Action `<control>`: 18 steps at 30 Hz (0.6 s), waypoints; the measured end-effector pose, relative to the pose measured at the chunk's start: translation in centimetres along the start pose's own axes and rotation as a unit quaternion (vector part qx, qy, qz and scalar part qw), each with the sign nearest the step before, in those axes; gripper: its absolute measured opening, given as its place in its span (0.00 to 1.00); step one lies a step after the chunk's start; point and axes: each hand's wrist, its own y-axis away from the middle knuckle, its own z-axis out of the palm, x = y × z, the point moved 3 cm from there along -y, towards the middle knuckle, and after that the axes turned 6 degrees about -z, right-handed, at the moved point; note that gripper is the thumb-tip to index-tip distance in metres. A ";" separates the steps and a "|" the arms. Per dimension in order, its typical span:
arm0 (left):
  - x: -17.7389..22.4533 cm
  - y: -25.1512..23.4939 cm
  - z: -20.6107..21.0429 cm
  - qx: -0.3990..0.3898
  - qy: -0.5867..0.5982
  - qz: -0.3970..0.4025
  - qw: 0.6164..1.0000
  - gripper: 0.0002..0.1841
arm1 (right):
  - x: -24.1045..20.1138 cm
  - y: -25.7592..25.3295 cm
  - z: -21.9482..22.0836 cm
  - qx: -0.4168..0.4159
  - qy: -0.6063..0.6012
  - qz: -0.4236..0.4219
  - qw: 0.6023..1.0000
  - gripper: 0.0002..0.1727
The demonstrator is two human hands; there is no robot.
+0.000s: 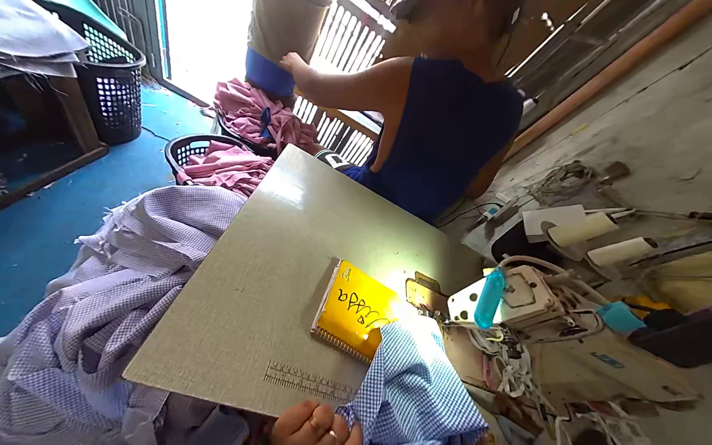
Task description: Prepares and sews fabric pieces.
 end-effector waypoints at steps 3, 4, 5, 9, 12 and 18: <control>0.1 -0.3 0.0 0.006 0.011 -0.017 1.000 0.09 | -0.7 0.2 -1.1 -0.019 -0.008 -0.045 0.999 0.19; 0.1 -0.5 -0.1 0.004 0.017 -0.020 1.000 0.09 | -0.3 0.5 -0.7 -0.004 -0.006 -0.061 0.998 0.20; 0.1 -0.6 -0.1 0.001 0.021 -0.022 1.000 0.09 | 0.4 1.1 0.1 0.014 -0.008 -0.071 0.997 0.20; -0.1 -0.9 -0.2 -0.011 0.006 -0.023 1.000 0.09 | 1.6 2.0 1.3 0.017 -0.015 -0.048 0.999 0.20; 0.0 -0.8 0.0 -0.002 0.005 -0.020 1.000 0.09 | 1.9 2.0 1.5 0.026 -0.018 -0.050 0.998 0.20; 0.3 -0.9 0.3 -0.006 -0.021 -0.019 1.000 0.10 | 2.0 2.1 1.6 0.055 -0.003 -0.055 0.997 0.20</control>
